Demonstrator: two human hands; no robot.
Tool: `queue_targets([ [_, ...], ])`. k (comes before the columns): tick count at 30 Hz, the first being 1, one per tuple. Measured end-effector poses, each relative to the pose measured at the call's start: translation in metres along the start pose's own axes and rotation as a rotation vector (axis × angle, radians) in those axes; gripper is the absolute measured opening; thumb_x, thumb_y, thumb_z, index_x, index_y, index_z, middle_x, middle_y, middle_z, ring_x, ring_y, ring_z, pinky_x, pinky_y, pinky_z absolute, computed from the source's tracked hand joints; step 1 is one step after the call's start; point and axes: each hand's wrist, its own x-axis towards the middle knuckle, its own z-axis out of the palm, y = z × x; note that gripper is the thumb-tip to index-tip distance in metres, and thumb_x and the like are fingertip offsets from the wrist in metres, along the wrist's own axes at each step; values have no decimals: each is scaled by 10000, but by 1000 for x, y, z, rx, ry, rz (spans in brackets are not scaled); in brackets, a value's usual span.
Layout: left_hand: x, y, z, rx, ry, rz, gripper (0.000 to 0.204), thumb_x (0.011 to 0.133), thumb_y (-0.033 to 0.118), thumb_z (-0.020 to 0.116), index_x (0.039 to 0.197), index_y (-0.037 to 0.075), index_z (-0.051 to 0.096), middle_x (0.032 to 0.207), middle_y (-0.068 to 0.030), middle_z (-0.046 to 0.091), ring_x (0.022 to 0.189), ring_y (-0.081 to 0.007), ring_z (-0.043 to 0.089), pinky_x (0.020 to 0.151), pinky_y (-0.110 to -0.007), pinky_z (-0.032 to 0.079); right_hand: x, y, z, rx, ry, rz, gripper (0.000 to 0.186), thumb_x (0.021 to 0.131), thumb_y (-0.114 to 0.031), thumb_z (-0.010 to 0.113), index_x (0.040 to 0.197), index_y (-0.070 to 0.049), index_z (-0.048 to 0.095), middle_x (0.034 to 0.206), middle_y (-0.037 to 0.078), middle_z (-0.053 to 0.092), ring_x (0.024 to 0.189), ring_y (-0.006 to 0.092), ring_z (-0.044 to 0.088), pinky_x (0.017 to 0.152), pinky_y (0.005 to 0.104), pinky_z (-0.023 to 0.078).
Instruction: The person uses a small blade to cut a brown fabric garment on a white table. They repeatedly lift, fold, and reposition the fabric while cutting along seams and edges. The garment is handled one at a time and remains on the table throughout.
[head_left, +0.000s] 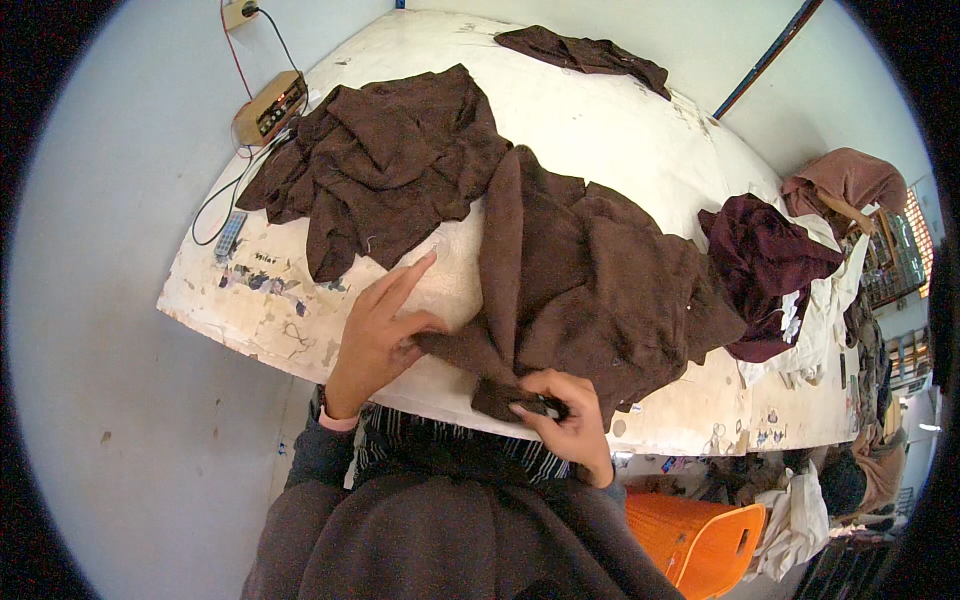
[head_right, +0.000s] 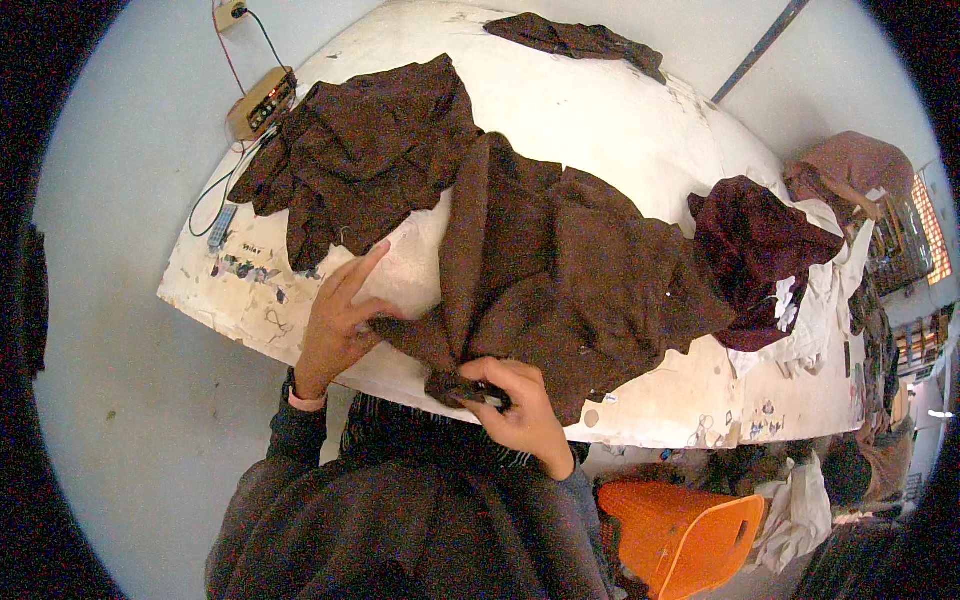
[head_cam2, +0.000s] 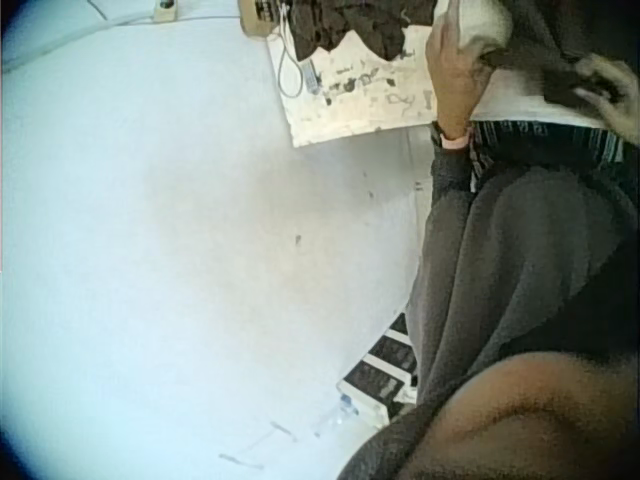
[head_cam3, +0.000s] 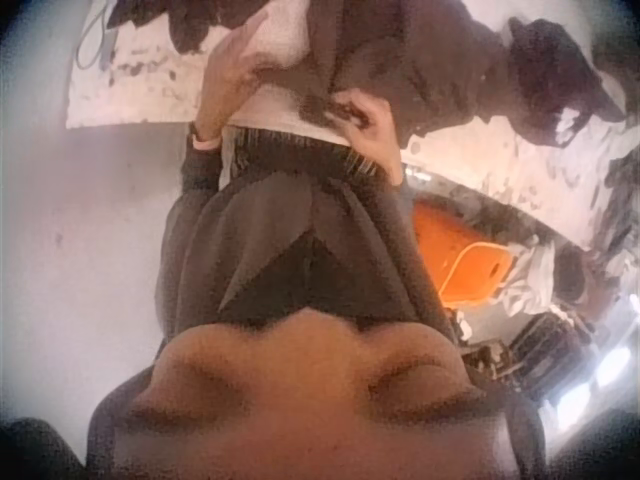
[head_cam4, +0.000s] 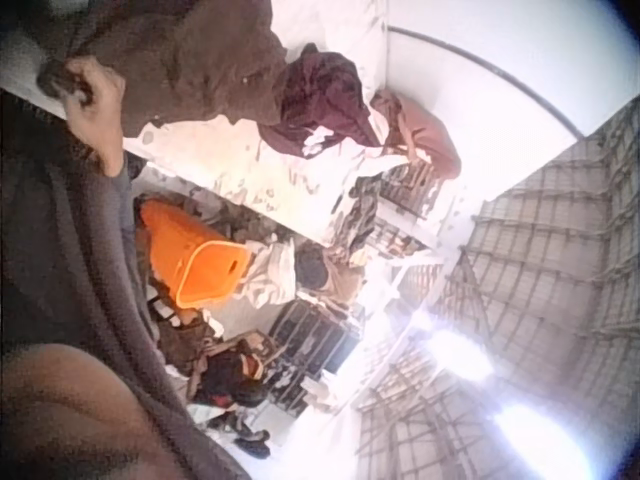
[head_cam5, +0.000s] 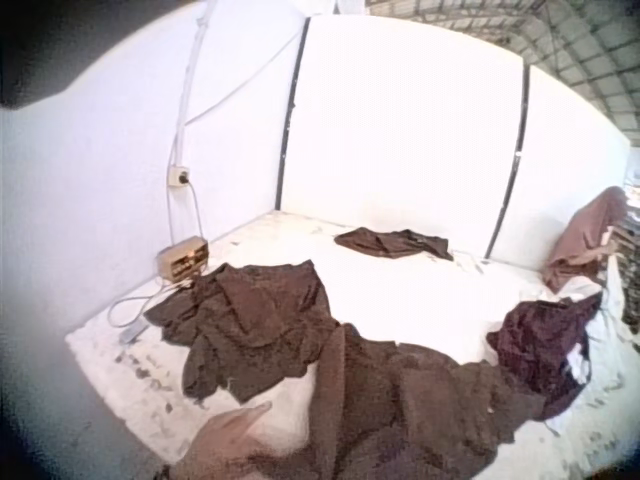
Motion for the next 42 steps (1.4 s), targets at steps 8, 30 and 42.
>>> queue_targets([
  [8, -5, 9, 31, -308, 531, -12, 367, 631, -72, 764, 924, 148, 741, 1195, -110, 667, 1045, -261, 622, 845, -365, 504, -22, -15, -44, -323, -196, -119, 333, 637, -206, 813, 952, -121, 744, 917, 30, 724, 678, 208, 646, 606, 334, 444],
  [30, -14, 61, 47, -1802, 623, -317, 283, 978, -11, 596, 917, 119, 353, 947, -112, 613, 918, -171, 628, 779, -307, 566, 3, -23, 12, -18, 168, 11, 305, 801, -96, 813, 1065, -18, 683, 935, 122, 712, 795, 234, 677, 728, 330, 516],
  [42, -19, 60, 56, -1778, 480, -321, 280, 987, 57, 639, 928, 97, 369, 1018, -178, 639, 947, -200, 661, 811, -310, 580, 36, -36, 15, -198, 240, -74, 239, 799, -128, 823, 996, -49, 713, 848, 76, 702, 660, 218, 638, 609, 309, 450],
])
